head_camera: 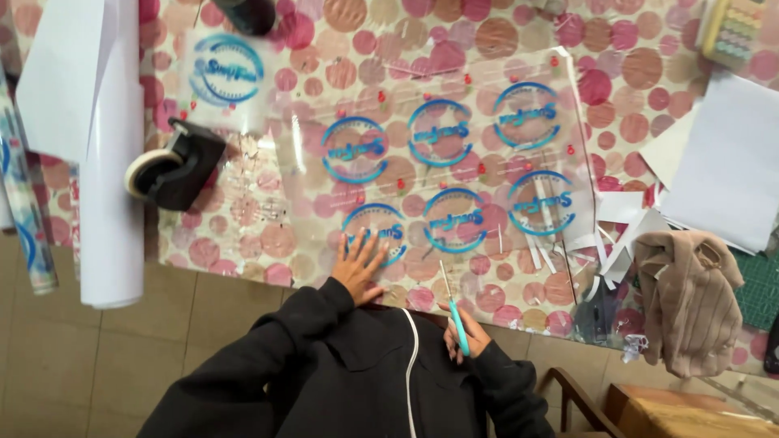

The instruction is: Cutting out circular stickers from a transparent plastic sheet using scissors

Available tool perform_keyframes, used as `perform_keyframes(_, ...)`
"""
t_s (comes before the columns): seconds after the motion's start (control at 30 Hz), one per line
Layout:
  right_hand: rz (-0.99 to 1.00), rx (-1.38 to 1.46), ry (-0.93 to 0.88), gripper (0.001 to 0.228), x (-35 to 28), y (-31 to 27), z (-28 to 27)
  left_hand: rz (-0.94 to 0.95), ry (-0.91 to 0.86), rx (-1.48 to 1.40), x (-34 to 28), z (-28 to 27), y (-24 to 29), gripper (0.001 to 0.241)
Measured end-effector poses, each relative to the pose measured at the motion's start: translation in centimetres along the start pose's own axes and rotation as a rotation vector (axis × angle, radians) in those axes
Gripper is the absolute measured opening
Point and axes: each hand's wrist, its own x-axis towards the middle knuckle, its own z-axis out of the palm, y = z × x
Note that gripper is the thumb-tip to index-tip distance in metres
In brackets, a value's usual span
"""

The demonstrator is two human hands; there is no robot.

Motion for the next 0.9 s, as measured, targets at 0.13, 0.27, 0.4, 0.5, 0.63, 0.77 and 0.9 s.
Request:
perform_keyframes(0.13, 0.086, -0.029, -0.039, 0.062, 0.7, 0.7, 0.1, -0.072, 0.067, 0.018, -0.5, 0.1, 0.9, 0.091)
perform_keyframes(0.27, 0.195, 0.111, -0.196, 0.074, 2.2, 4.0, -1.1, 0.075, 0.214, -0.016, 0.4, 1.2, 1.6, 0.074)
perform_keyframes(0.4, 0.194, 0.156, -0.208, 0.071, 3.4, 6.1, -1.7, 0.082, 0.366, -0.097, 1.8, 4.1, 2.1, 0.079)
perform_keyframes(0.5, 0.104, 0.174, -0.216, 0.064, 4.5, 7.9, -1.6, 0.068, 0.438, -0.105, 2.7, 3.1, 3.1, 0.076)
perform_keyframes(0.63, -0.003, 0.167, -0.241, 0.061, 6.3, 6.6, -0.9, 0.066, 0.465, -0.092, 2.9, 4.8, 3.9, 0.073)
perform_keyframes(0.77, -0.118, 0.197, -0.227, 0.056, 6.9, 6.0, -0.6, 0.088, 0.517, -0.013, 3.5, 7.6, 3.9, 0.054)
perform_keyframes(0.9, -0.109, 0.174, -0.228, 0.055, 6.6, 7.2, -1.4, 0.144, 0.563, 0.096, 4.2, 8.3, 3.3, 0.04)
